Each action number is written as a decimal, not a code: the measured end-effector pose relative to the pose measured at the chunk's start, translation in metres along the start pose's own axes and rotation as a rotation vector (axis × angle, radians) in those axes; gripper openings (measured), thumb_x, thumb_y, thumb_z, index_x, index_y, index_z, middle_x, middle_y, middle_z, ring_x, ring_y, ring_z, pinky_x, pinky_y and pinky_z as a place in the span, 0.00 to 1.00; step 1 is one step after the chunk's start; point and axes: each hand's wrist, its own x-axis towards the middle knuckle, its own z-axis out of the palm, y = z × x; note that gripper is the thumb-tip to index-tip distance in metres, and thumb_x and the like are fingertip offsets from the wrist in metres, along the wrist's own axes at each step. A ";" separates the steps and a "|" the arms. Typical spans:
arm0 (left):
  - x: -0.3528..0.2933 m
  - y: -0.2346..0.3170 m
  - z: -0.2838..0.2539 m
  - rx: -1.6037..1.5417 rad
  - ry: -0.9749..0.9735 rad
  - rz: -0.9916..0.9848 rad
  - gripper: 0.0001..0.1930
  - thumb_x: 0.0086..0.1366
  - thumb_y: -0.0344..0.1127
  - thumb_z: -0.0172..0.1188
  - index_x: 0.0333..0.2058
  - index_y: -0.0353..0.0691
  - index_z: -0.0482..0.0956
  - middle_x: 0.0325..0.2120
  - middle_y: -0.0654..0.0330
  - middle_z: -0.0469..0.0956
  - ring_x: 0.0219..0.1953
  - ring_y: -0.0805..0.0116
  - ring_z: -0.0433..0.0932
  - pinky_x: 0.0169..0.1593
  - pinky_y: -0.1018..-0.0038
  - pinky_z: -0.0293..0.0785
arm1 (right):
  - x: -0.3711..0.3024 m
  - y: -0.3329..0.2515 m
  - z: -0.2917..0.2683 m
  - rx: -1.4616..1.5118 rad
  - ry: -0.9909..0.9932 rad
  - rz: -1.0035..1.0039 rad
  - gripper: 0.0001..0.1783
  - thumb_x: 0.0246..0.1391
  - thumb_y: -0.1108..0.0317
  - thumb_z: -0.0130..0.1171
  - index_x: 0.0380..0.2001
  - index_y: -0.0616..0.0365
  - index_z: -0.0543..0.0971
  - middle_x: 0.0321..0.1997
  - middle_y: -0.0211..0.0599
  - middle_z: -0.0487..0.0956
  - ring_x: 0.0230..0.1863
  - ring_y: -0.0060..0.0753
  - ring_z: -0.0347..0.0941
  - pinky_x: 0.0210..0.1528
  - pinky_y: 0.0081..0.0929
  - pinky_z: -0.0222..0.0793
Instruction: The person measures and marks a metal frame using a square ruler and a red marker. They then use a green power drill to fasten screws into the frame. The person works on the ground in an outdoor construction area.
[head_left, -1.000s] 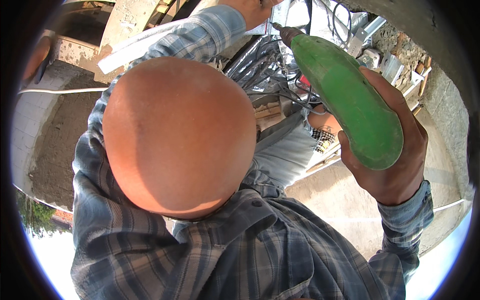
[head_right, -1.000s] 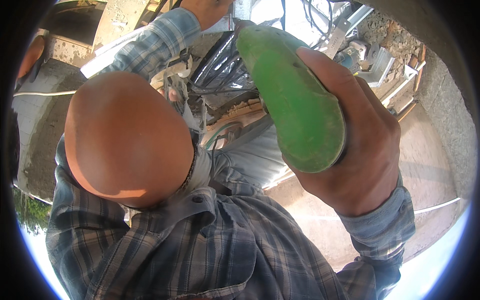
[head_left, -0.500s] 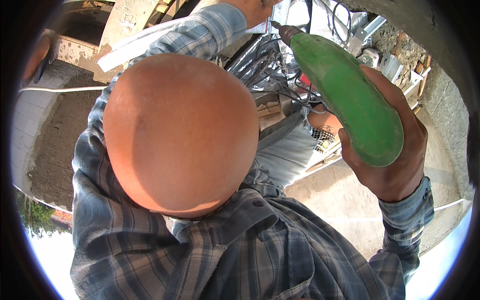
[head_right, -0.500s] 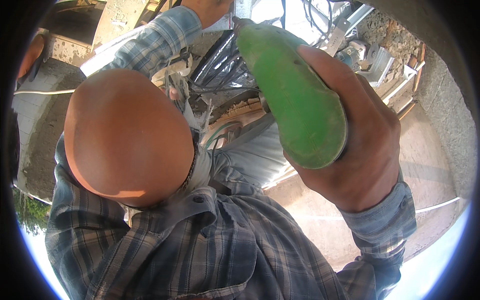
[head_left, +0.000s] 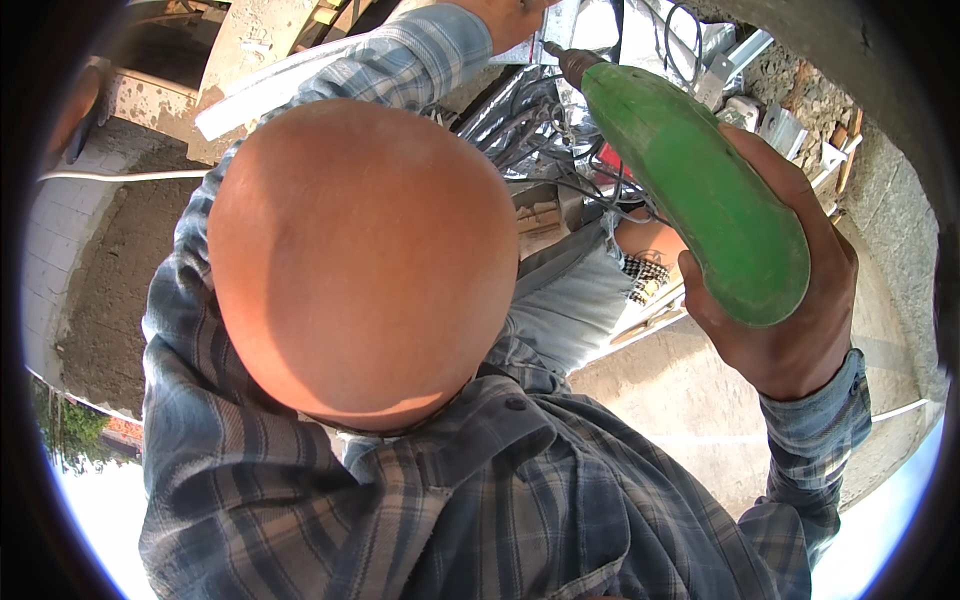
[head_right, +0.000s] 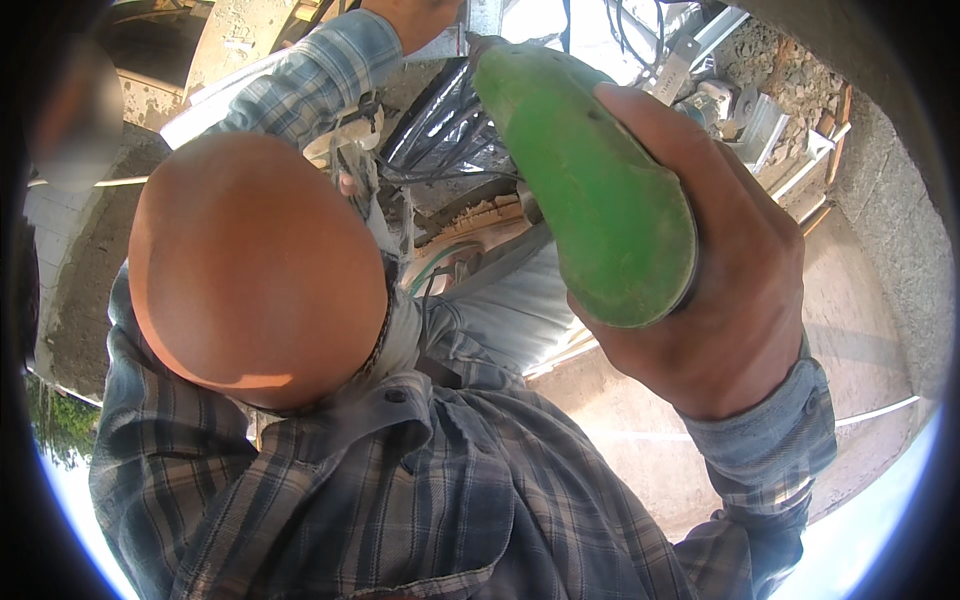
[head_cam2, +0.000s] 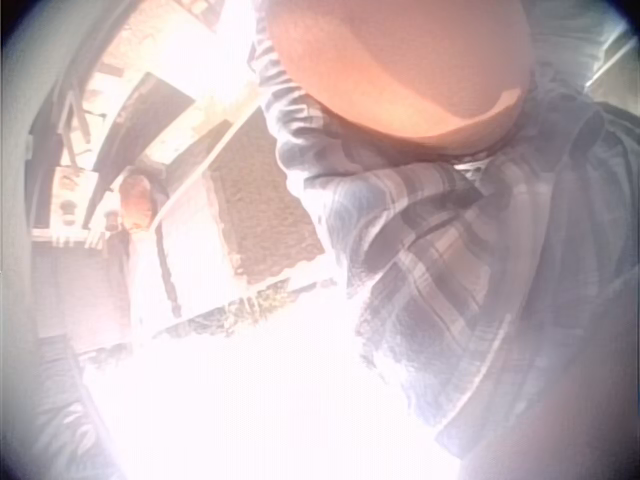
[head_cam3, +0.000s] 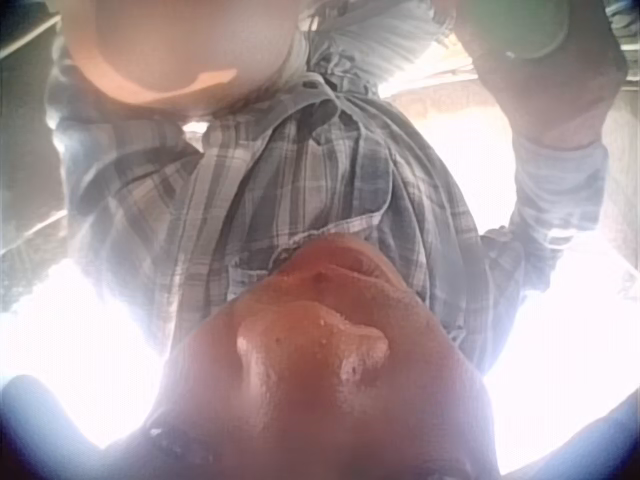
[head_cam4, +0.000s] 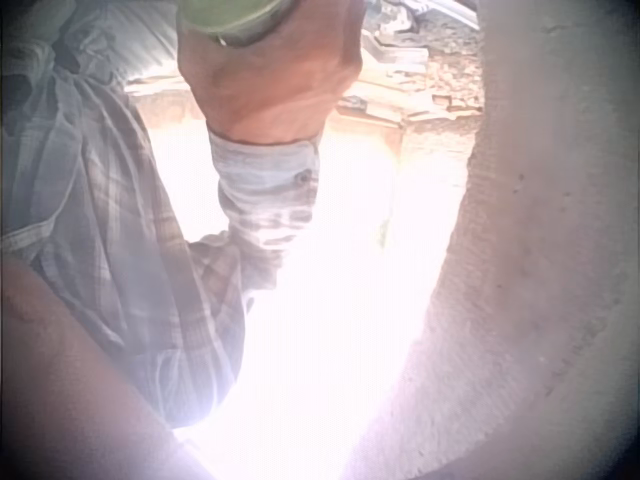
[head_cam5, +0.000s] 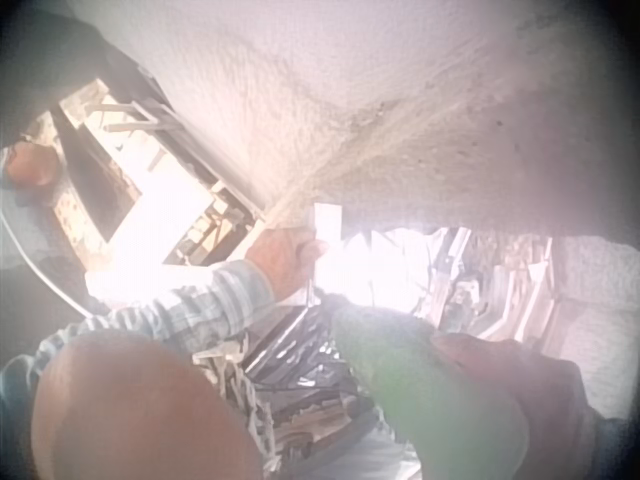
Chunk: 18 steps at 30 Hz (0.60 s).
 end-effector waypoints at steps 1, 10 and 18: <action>0.000 0.000 0.000 -0.004 0.003 0.004 0.18 0.65 0.46 0.46 0.35 0.38 0.79 0.35 0.44 0.78 0.41 0.44 0.76 0.49 0.57 0.68 | 0.000 0.000 0.000 -0.005 0.002 -0.004 0.39 0.36 0.80 0.65 0.57 0.62 0.66 0.47 0.47 0.78 0.46 0.41 0.78 0.47 0.31 0.75; -0.002 0.002 -0.003 -0.036 0.008 -0.001 0.18 0.64 0.46 0.48 0.34 0.38 0.79 0.34 0.44 0.78 0.41 0.45 0.76 0.47 0.56 0.69 | 0.000 -0.003 0.001 -0.005 -0.007 0.022 0.38 0.37 0.80 0.66 0.56 0.62 0.67 0.47 0.47 0.78 0.46 0.39 0.78 0.47 0.30 0.75; -0.001 0.000 0.000 0.002 0.020 -0.007 0.18 0.64 0.46 0.47 0.34 0.37 0.79 0.34 0.44 0.78 0.41 0.44 0.76 0.47 0.56 0.69 | 0.000 -0.005 0.001 -0.045 -0.015 0.022 0.38 0.36 0.80 0.66 0.56 0.62 0.68 0.46 0.47 0.78 0.46 0.39 0.78 0.47 0.30 0.75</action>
